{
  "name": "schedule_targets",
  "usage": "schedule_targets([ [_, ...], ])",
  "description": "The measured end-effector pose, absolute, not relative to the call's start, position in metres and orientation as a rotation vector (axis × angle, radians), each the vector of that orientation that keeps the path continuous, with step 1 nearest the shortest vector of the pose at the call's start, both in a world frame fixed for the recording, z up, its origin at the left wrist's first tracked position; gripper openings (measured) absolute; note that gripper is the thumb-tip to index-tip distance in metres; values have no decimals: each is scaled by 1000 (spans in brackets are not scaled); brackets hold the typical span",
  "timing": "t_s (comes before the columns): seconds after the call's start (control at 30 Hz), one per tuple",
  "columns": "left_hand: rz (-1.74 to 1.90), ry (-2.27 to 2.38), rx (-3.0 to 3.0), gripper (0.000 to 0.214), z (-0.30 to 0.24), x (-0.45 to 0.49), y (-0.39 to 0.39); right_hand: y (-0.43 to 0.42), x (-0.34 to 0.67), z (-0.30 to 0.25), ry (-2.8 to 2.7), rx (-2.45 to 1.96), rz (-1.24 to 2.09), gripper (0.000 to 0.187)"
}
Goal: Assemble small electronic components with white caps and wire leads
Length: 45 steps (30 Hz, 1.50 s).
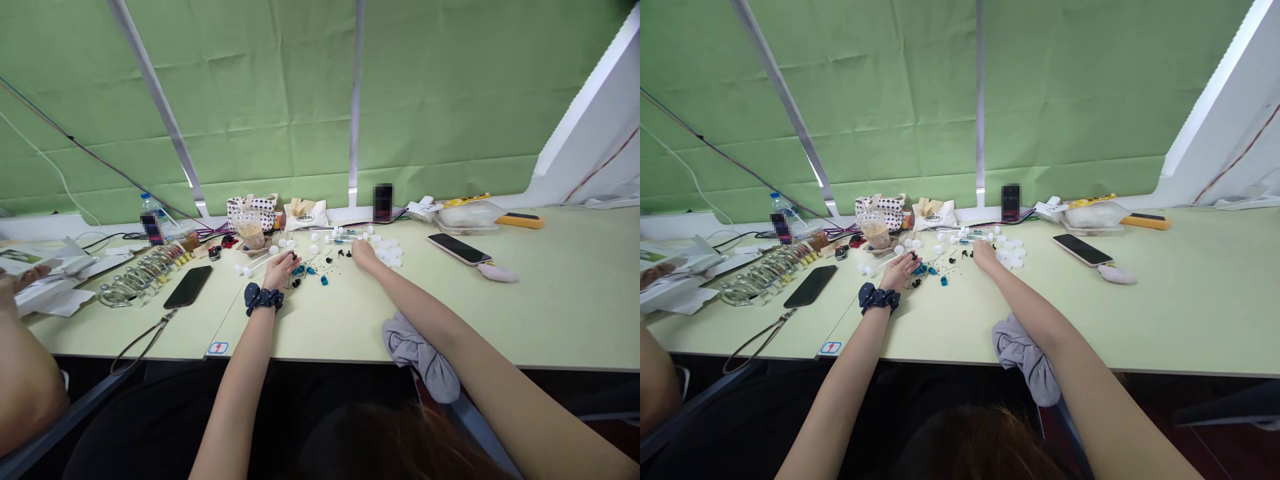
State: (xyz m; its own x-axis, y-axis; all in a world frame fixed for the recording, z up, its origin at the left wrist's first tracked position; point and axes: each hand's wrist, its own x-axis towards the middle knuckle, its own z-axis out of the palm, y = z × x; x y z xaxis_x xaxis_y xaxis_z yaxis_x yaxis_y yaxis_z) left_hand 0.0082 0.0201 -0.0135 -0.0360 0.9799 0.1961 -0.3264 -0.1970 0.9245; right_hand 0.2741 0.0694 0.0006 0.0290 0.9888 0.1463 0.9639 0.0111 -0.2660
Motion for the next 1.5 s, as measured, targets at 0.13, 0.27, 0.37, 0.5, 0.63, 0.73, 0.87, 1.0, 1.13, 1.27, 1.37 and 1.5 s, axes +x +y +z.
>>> schedule_targets([
  [0.13, 1481, 862, 1081, 37, -14, 6, 21, 71, 272, 1, -1941, -1970, 130, 11],
  [0.27, 1459, 844, 1061, 36, -14, 5, 22, 68, 258, 7, -1837, -1656, 237, 9],
  [0.37, 1437, 842, 1077, 38, -13, 6, 21, 61, 240, 8, -1870, -1300, 638, 4],
  [0.5, 1378, 786, 1164, 40, -12, 10, 17, 53, 218, 5, -1898, -953, 855, 17],
  [0.63, 1331, 794, 1212, 42, -12, 13, 14, 47, 208, 2, -1928, -862, 935, 19],
  [0.73, 1324, 828, 1249, 41, -12, 15, 13, 45, 207, 2, -1976, -896, 888, 21],
  [0.87, 1309, 851, 1296, 38, -14, 14, 14, 45, 207, 0, -2051, -898, 815, 25],
  [1.0, 1297, 857, 1325, 39, -18, 12, 17, 42, 206, 0, -2086, -828, 812, 27],
  [1.13, 1295, 877, 1362, 39, -20, 10, 19, 38, 205, 3, -2051, -809, 789, 29],
  [1.27, 1271, 845, 1379, 39, -19, 11, 17, 36, 206, 4, -2073, -821, 795, 29],
  [1.37, 1270, 835, 1374, 39, -18, 12, 16, 37, 205, 2, -2075, -851, 799, 27],
  [1.5, 1291, 844, 1384, 39, -18, 12, 17, 38, 204, 2, -2075, -902, 748, 21],
])
